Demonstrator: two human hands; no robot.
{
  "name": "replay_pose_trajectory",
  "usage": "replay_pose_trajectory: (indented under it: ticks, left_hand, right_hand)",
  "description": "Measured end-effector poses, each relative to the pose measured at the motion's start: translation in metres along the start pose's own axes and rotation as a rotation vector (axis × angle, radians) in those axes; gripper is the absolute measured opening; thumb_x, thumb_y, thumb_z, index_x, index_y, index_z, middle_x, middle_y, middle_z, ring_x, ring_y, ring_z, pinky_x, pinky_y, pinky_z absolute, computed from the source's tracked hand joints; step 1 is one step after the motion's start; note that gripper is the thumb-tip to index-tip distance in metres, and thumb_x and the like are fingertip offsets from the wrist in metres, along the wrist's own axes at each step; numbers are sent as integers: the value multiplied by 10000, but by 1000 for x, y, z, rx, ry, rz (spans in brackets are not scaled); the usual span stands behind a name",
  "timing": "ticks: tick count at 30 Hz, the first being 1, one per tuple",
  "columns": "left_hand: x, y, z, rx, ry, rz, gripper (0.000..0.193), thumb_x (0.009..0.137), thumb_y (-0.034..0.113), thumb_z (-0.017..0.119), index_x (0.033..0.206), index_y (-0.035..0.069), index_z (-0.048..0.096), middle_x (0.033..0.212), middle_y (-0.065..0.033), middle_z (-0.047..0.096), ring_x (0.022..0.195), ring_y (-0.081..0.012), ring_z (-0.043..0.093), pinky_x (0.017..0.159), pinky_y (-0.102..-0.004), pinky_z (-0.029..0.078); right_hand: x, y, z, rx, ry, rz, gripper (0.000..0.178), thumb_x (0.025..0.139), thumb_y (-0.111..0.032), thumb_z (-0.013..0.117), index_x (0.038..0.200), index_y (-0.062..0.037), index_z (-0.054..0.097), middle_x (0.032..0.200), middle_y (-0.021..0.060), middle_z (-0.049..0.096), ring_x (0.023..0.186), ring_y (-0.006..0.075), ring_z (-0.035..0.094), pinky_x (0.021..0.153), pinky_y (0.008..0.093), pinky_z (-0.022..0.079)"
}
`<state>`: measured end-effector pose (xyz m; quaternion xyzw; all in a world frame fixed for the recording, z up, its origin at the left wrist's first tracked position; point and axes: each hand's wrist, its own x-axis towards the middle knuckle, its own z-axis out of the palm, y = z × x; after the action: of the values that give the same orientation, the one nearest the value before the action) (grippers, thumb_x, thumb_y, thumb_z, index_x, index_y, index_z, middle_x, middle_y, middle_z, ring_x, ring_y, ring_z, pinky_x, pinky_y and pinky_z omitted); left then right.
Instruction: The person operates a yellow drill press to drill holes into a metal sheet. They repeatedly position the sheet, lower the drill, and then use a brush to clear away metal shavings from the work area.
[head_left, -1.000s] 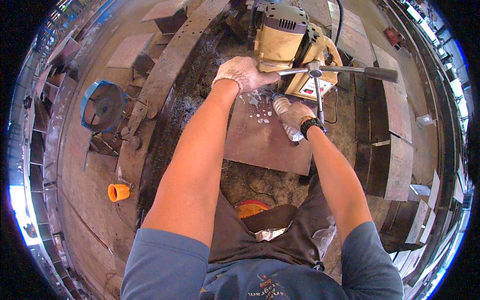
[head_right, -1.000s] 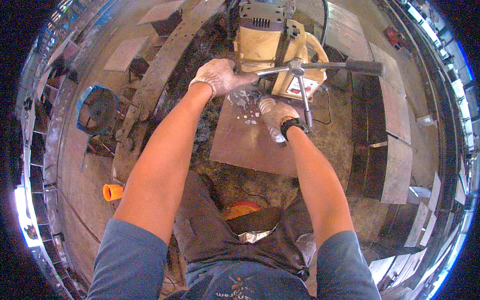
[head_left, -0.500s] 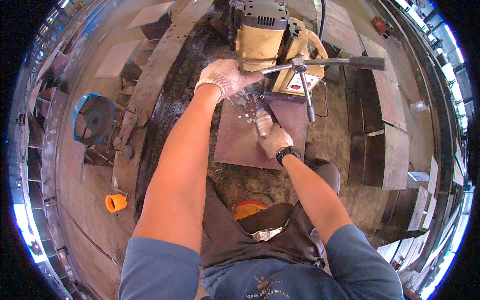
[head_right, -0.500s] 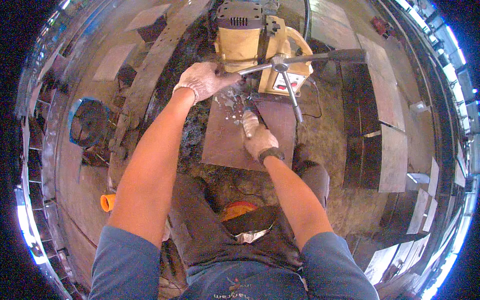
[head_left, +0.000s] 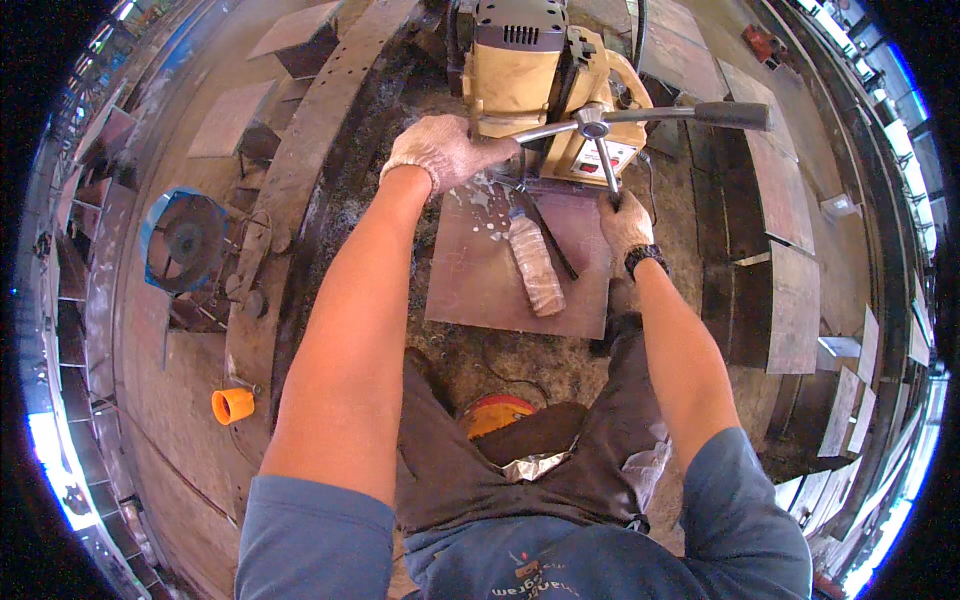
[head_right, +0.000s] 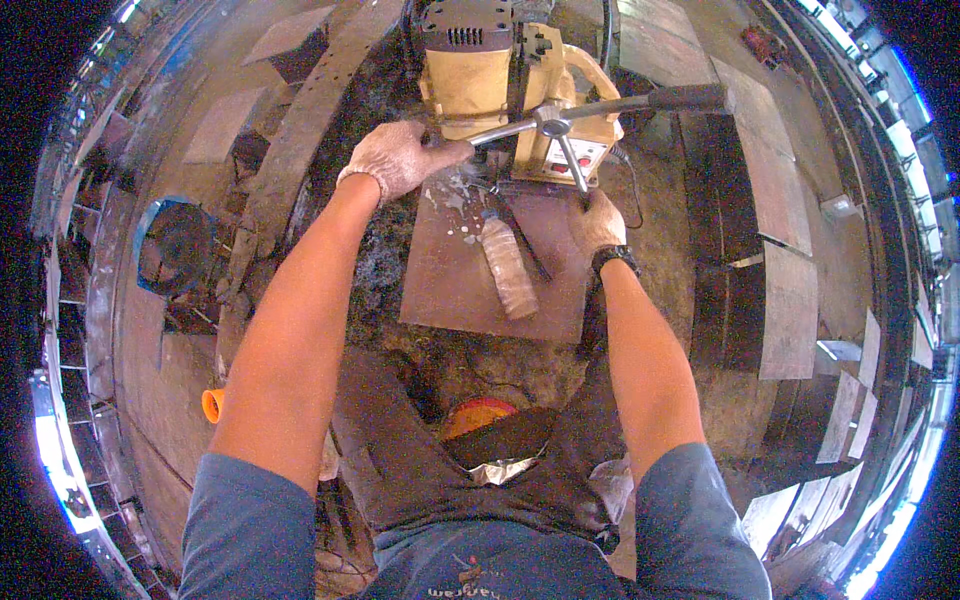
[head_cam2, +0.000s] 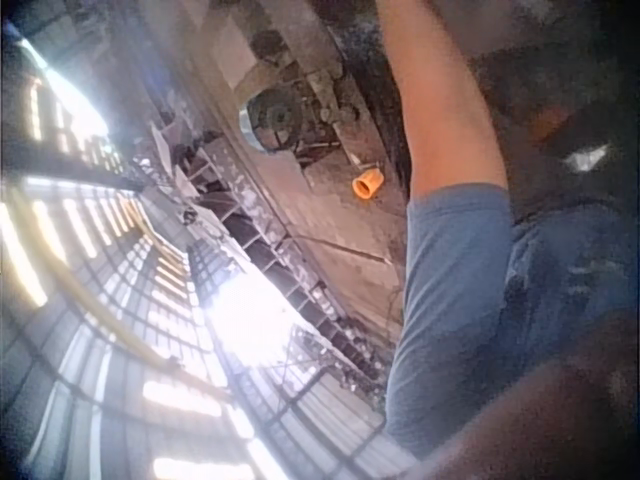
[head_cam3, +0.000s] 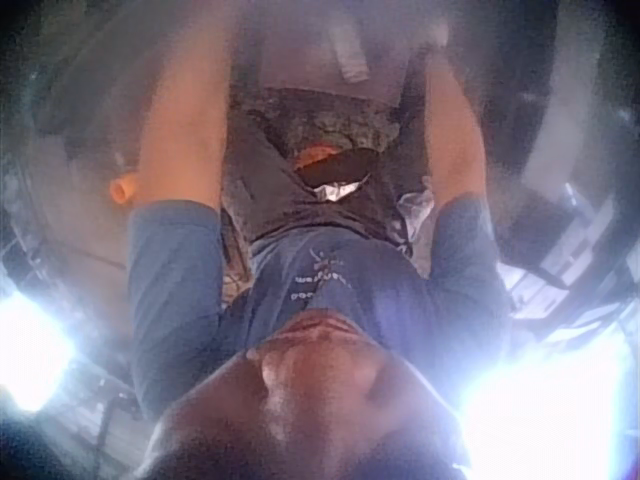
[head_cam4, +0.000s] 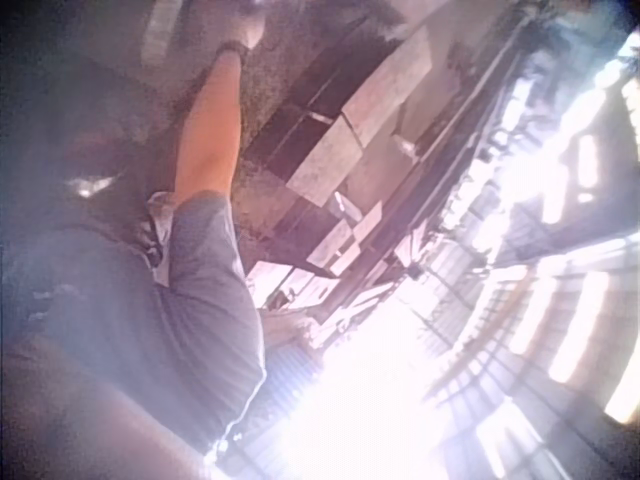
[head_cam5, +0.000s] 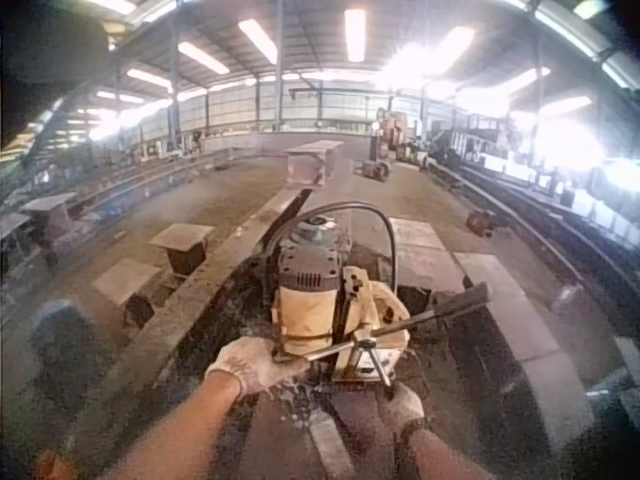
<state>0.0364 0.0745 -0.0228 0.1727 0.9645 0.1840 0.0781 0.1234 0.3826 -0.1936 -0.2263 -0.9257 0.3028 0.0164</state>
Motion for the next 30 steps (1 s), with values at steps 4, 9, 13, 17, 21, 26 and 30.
replay_pose_trajectory:
  ticks: [4, 9, 13, 17, 21, 26, 30]
  left_hand:
    - [3, -3, 3, -9, -31, 5, 920, 809, 821, 653, 1168, -17, 770, 1115, -294, 754, 1100, -451, 720, 982, -501, 551]
    - [10, -9, 4, 99, -82, -29, 994, 795, 868, 618, 1193, -33, 753, 1125, -309, 747, 1102, -456, 719, 984, -508, 550]
    - [10, -13, 8, 83, -60, -24, 1011, 798, 876, 603, 1198, -41, 747, 1119, -310, 748, 1091, -455, 723, 981, -511, 551]
    - [10, -9, 7, 98, -61, -25, 995, 808, 868, 603, 1207, -33, 746, 1125, -300, 751, 1093, -447, 724, 983, -509, 551]
    - [8, -7, 5, 49, -73, -20, 975, 810, 856, 622, 1221, -20, 744, 1144, -289, 751, 1105, -439, 722, 986, -508, 552]
    - [7, -7, 6, 42, -70, -47, 958, 805, 847, 643, 1222, -10, 748, 1153, -278, 754, 1101, -432, 727, 982, -507, 555]
    - [7, -4, 5, 63, -70, -59, 952, 808, 846, 638, 1222, -4, 750, 1158, -275, 755, 1115, -429, 725, 989, -500, 557]
  right_hand:
    - [12, 15, 11, 46, -2, -61, 479, 1002, -433, 645, 1194, 4, 683, 1056, 288, 737, 1023, 440, 712, 915, 483, 539]
    - [12, 10, 9, 92, -80, -54, 492, 999, -428, 645, 1239, 0, 675, 1073, 249, 742, 1034, 398, 711, 918, 466, 538]
    - [12, 0, 2, 113, -167, 34, 497, 998, -402, 653, 1322, -27, 672, 1226, 264, 731, 1190, 426, 686, 1002, 471, 533]
    - [11, 8, 5, 98, -93, -3, 489, 1002, -424, 644, 1226, 9, 679, 1020, 216, 754, 953, 347, 723, 869, 448, 543]
    - [13, 12, 8, 83, -80, -29, 485, 1011, -420, 635, 1243, 4, 677, 1039, 222, 752, 968, 362, 719, 883, 451, 540]
    - [16, 15, 10, 52, -68, -57, 491, 1015, -420, 636, 1255, 7, 674, 1080, 242, 749, 1017, 379, 716, 919, 455, 535]
    - [18, 16, 9, 90, -90, -48, 499, 1016, -418, 632, 1262, 14, 671, 1107, 259, 747, 1056, 397, 714, 934, 463, 532]
